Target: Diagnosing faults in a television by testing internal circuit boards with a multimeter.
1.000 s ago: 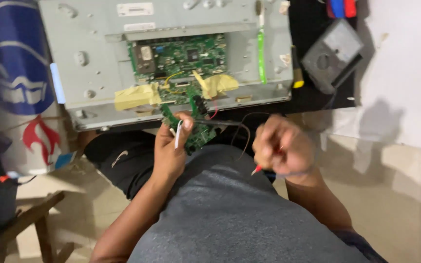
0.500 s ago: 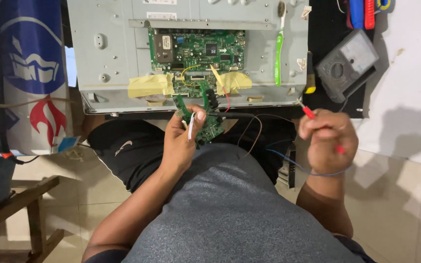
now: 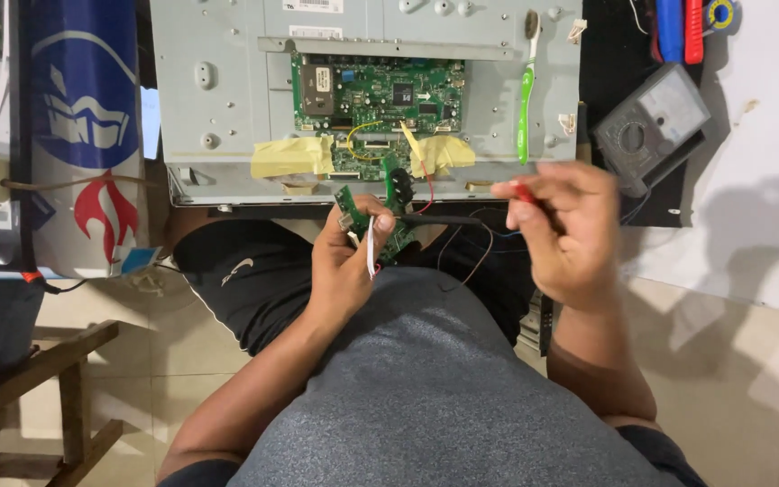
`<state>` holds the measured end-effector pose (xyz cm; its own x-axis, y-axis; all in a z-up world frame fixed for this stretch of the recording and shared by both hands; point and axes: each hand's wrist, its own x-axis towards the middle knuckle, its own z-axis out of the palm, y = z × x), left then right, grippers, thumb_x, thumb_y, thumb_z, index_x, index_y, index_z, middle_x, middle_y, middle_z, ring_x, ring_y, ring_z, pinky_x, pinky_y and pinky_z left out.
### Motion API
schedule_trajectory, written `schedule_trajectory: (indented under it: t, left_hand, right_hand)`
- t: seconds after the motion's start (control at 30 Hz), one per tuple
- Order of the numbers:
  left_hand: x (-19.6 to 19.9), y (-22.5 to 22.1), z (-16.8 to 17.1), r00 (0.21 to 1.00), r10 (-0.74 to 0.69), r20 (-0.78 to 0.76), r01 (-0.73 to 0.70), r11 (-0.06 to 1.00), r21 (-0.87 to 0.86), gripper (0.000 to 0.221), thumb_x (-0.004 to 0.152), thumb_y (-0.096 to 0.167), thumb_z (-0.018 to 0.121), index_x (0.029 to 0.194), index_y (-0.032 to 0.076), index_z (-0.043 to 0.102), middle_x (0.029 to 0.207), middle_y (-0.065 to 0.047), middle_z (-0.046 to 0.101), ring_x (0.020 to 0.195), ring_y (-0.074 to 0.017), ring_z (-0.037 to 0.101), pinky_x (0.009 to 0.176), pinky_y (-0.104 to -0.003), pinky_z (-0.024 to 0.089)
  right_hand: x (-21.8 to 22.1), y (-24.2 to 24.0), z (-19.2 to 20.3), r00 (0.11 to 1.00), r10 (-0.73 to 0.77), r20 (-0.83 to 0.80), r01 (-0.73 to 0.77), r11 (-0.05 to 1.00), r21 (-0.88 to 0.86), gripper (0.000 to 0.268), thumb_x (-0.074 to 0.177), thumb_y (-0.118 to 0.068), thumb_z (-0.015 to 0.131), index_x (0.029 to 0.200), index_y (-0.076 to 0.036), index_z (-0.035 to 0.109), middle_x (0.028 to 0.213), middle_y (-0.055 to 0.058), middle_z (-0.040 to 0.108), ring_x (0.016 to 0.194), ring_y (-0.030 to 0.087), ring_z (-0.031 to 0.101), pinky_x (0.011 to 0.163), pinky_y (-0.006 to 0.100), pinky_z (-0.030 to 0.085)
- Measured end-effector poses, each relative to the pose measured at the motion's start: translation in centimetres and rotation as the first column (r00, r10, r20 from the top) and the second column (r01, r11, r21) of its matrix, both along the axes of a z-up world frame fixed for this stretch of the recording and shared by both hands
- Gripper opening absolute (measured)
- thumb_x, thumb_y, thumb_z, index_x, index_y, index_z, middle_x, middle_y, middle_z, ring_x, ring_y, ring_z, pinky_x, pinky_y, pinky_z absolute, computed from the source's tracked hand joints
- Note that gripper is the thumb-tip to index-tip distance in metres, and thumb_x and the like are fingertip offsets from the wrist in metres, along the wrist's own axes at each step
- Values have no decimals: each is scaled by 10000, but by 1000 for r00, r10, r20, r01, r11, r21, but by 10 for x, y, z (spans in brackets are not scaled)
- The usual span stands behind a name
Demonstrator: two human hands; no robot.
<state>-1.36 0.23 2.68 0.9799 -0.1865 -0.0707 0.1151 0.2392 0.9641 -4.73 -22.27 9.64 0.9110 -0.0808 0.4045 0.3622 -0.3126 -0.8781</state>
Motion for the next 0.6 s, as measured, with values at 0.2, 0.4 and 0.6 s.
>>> schedule_trajectory:
  t: [0.2, 0.4, 0.6]
  left_hand:
    - [1, -4, 2, 991, -27, 132, 25, 1000, 18, 51, 993, 54, 717, 1018, 29, 680, 985, -120, 641, 915, -210, 618, 902, -387, 505]
    - [9, -1, 12, 974, -75, 212, 54, 993, 102, 54, 991, 58, 720, 1030, 40, 688, 982, -114, 628, 939, -246, 645, 905, -409, 509]
    - [21, -2, 19, 946, -125, 298, 62, 975, 212, 82, 961, 121, 766, 1011, 81, 715, 964, -130, 633, 926, -309, 665, 880, -429, 527]
  right_hand:
    - [5, 17, 4, 996, -67, 63, 88, 881, -464, 131, 975, -74, 745, 1076, -50, 825, 943, 90, 623, 660, 203, 562, 642, 336, 539]
    - [16, 26, 28, 998, 0, 66, 33, 862, -505, 142, 1016, -29, 680, 1100, 7, 789, 741, 123, 603, 604, 286, 599, 582, 359, 528]
    - [25, 23, 14, 983, -36, 178, 130, 824, -552, 126, 1022, -116, 692, 1080, -30, 763, 806, 61, 696, 811, 295, 711, 812, 399, 498]
